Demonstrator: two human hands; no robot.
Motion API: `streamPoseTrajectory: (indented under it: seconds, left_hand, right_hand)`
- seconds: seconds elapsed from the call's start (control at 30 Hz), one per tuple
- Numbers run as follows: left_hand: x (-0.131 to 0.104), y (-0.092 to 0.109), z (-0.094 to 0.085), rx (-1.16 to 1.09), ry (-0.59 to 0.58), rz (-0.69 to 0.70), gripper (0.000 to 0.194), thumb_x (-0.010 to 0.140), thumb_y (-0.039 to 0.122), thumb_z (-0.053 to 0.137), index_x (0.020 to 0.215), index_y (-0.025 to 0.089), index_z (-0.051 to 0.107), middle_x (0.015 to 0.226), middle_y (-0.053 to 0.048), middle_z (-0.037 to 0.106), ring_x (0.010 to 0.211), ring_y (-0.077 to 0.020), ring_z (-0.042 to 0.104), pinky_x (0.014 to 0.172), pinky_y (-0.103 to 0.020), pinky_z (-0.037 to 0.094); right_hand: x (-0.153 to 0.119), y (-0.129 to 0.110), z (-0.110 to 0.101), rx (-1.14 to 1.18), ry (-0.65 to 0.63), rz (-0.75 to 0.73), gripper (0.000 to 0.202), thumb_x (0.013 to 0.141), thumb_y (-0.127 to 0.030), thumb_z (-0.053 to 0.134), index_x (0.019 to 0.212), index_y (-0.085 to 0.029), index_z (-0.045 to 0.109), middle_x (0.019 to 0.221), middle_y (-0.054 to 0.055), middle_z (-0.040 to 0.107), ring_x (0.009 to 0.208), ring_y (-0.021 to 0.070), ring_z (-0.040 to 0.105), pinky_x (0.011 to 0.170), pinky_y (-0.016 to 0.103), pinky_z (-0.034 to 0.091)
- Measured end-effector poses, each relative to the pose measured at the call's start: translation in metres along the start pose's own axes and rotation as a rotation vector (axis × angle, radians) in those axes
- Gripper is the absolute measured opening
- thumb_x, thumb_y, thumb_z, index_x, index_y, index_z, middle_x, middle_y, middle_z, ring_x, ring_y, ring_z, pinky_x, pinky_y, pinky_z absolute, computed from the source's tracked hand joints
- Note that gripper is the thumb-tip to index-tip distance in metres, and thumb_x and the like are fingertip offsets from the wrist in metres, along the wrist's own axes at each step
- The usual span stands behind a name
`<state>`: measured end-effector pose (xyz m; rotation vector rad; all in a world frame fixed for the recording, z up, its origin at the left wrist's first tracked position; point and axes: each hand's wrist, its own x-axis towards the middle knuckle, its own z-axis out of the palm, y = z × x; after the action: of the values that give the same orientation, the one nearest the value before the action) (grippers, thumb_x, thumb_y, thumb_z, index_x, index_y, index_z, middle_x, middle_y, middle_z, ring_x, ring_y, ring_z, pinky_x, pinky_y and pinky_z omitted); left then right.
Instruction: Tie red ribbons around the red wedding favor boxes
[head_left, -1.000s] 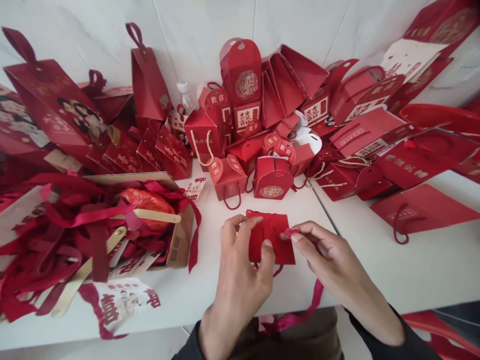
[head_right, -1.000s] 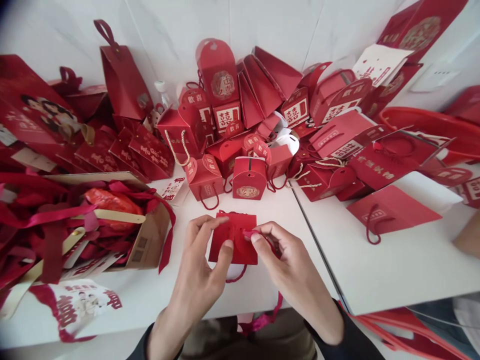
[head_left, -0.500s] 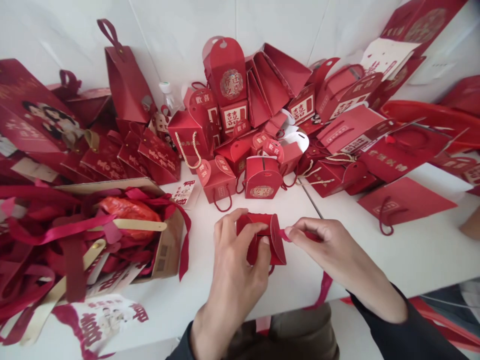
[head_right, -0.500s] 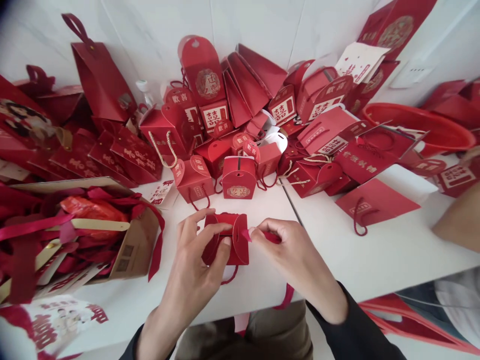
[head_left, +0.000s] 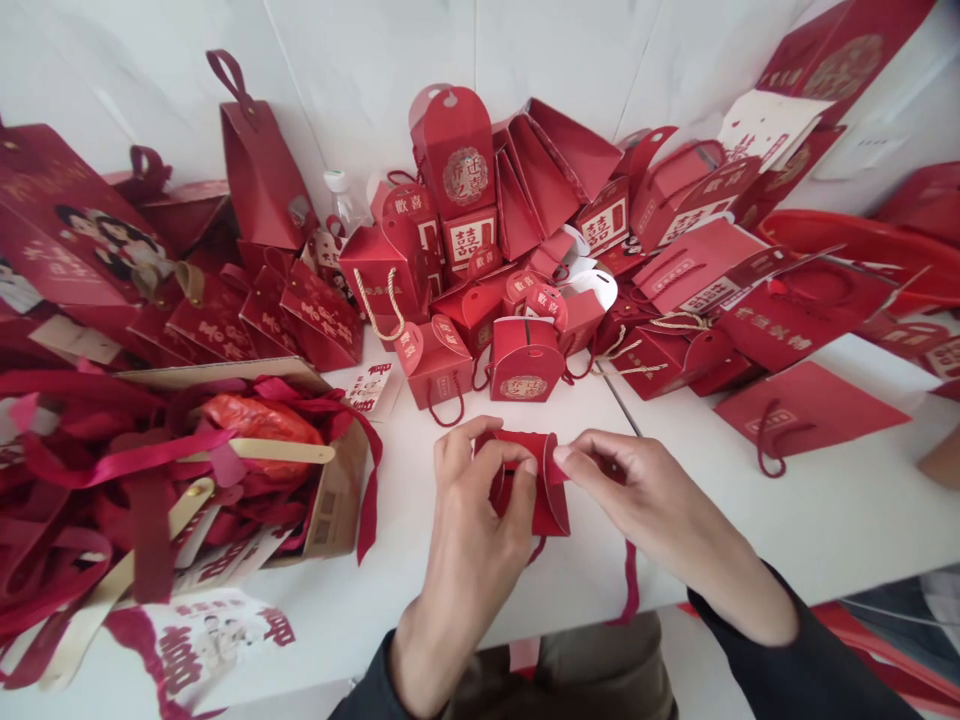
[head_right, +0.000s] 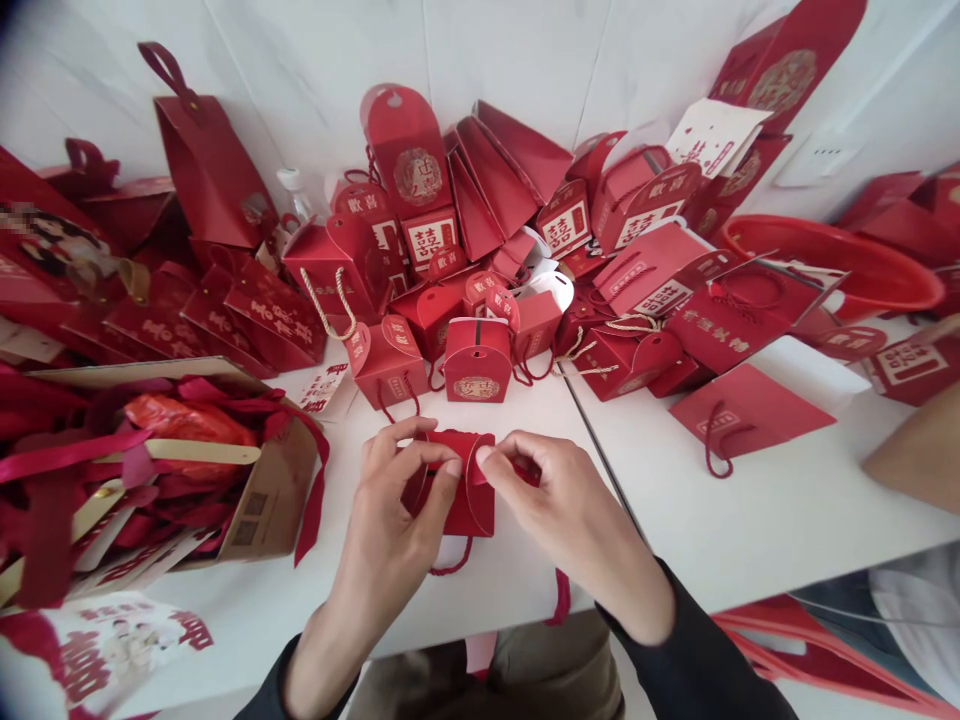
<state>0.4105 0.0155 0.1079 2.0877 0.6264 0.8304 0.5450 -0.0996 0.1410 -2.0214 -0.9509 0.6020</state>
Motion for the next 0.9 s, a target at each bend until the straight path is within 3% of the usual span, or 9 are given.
streamPoseTrajectory:
  seconds: [0.03, 0.1, 0.17, 0.3, 0.43, 0.7, 0.9]
  left_hand:
    - [0.0, 0.001, -0.001, -0.026, 0.016, -0.003, 0.013, 0.099, 0.019, 0.057, 0.092, 0.022, 0.068, 0.119, -0.01, 0.059, 0.125, -0.0256, 0.054, 0.104, -0.046, 0.048]
    - [0.001, 0.004, -0.003, -0.068, 0.066, 0.0, 0.013, 0.1, 0.019, 0.055, 0.095, 0.022, 0.066, 0.122, -0.01, 0.058, 0.128, -0.0234, 0.055, 0.105, -0.043, 0.047]
    - [0.0, 0.006, -0.005, -0.09, 0.121, 0.011, 0.011, 0.101, 0.021, 0.057, 0.096, 0.023, 0.066, 0.122, -0.009, 0.059, 0.127, -0.0219, 0.056, 0.105, -0.039, 0.048]
    - [-0.012, 0.002, -0.009, -0.088, 0.155, -0.009, 0.01, 0.1, 0.022, 0.059, 0.107, 0.025, 0.064, 0.122, -0.007, 0.059, 0.125, -0.0224, 0.056, 0.102, -0.039, 0.048]
    - [-0.026, -0.009, -0.01, -0.094, 0.093, -0.104, 0.037, 0.096, 0.027, 0.063, 0.132, 0.028, 0.052, 0.122, -0.007, 0.058, 0.11, -0.0217, 0.059, 0.094, -0.039, 0.051]
    - [-0.03, -0.012, -0.009, -0.21, 0.083, -0.185, 0.029, 0.1, 0.032, 0.06, 0.128, 0.028, 0.054, 0.115, -0.005, 0.06, 0.105, -0.0192, 0.061, 0.094, -0.037, 0.052]
    - [-0.029, -0.01, -0.011, -0.264, 0.065, -0.206, 0.027, 0.101, 0.035, 0.057, 0.127, 0.026, 0.056, 0.12, -0.007, 0.063, 0.107, -0.0196, 0.062, 0.095, -0.036, 0.051]
  right_hand:
    - [-0.001, 0.0, 0.001, -0.04, 0.075, -0.087, 0.03, 0.101, -0.051, 0.055, 0.098, -0.025, 0.071, 0.091, 0.003, 0.066, 0.087, 0.022, 0.062, 0.077, 0.034, 0.049]
    - [-0.001, -0.001, 0.005, -0.101, 0.155, -0.254, 0.029, 0.104, -0.047, 0.055, 0.122, -0.029, 0.068, 0.125, 0.006, 0.065, 0.124, 0.0259, 0.055, 0.104, 0.04, 0.043]
    - [-0.001, -0.004, 0.008, -0.097, 0.098, -0.337, 0.023, 0.105, -0.043, 0.055, 0.119, -0.031, 0.068, 0.133, 0.006, 0.061, 0.135, 0.0245, 0.047, 0.113, 0.04, 0.038]
    - [0.004, -0.011, 0.013, 0.005, -0.001, -0.261, 0.016, 0.103, -0.039, 0.058, 0.096, -0.03, 0.069, 0.125, 0.004, 0.063, 0.129, 0.0227, 0.054, 0.111, 0.039, 0.041]
    - [0.007, -0.013, 0.016, -0.015, -0.047, -0.181, 0.017, 0.099, -0.035, 0.057, 0.088, -0.028, 0.069, 0.13, 0.005, 0.062, 0.133, 0.0261, 0.05, 0.113, 0.046, 0.039]
    - [0.013, -0.016, 0.023, -0.067, -0.095, -0.143, 0.018, 0.095, -0.031, 0.058, 0.083, -0.026, 0.07, 0.139, 0.008, 0.058, 0.137, 0.0299, 0.047, 0.101, 0.047, 0.05]
    - [0.019, -0.016, 0.028, -0.048, -0.123, -0.175, 0.019, 0.096, -0.032, 0.057, 0.082, -0.026, 0.069, 0.136, 0.008, 0.059, 0.138, 0.026, 0.048, 0.116, 0.049, 0.037]
